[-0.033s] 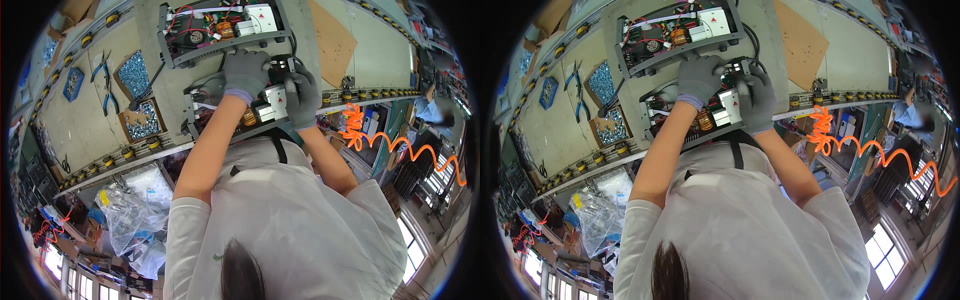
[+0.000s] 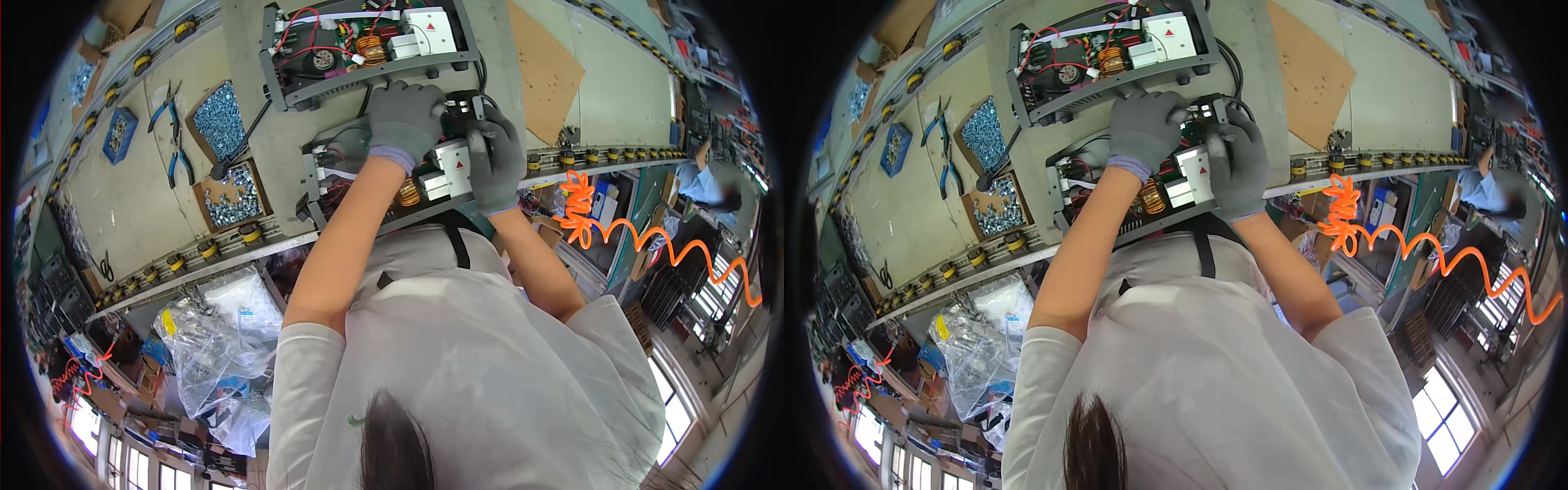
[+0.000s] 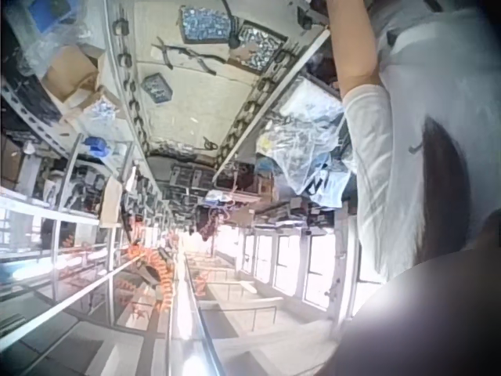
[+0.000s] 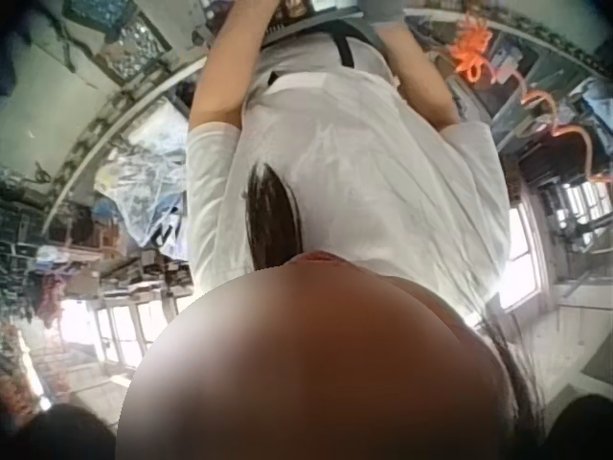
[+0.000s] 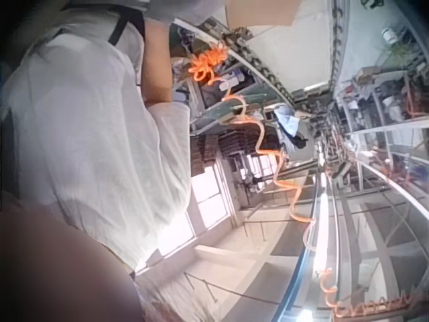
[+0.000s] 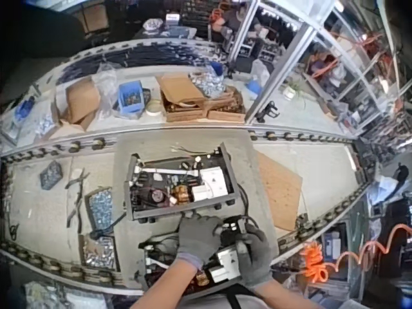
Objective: The recorder is assembling internal components and wiring for power inverters at an electronics assembly station.
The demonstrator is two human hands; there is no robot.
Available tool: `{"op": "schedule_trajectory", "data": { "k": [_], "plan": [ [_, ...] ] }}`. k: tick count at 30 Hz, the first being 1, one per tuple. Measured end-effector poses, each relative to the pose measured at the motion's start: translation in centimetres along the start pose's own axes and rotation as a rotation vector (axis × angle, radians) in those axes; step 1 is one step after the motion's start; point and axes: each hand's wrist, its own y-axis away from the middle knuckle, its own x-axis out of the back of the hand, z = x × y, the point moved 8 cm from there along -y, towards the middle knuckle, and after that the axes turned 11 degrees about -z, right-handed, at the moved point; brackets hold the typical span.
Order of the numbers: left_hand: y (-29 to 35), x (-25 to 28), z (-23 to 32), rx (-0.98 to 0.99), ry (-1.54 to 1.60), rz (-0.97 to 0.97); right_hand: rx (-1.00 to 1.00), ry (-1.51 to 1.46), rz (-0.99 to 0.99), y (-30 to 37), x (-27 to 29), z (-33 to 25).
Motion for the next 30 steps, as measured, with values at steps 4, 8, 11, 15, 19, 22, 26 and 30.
{"op": "schedule_trajectory", "data": {
  "k": [4,8,11,15,19,22,26,30],
  "plan": [
    [0.1,-0.2,0.3,-0.027,-0.007,0.011,0.030,0.023,-0.011,-0.3,-0.2,-0.3],
    [0.0,-0.3,0.6,-0.050,-0.040,-0.001,0.002,-0.003,0.002,-0.3,-0.2,0.0],
    [0.0,0.0,0.9,-0.080,-0.058,0.004,-0.002,-0.006,0.006,-0.2,-0.3,0.1],
    [0.0,-0.1,1.5,-0.083,-0.094,-0.039,0.017,0.018,0.005,-0.2,-0.4,0.2],
    [0.1,0.0,1.6,-0.066,-0.092,-0.047,-0.012,0.019,0.000,-0.2,-0.4,0.4],
    [0.2,0.3,1.7,-0.077,-0.078,-0.015,-0.014,0.022,0.001,-0.2,-0.3,0.3],
    [0.2,0.3,2.0,-0.092,-0.058,0.041,-0.033,0.000,-0.032,-0.2,-0.3,0.5],
    [-0.6,-0.6,2.2,-0.065,-0.050,-0.005,-0.015,0.022,-0.070,0.0,-0.5,0.7]
  ]
}}
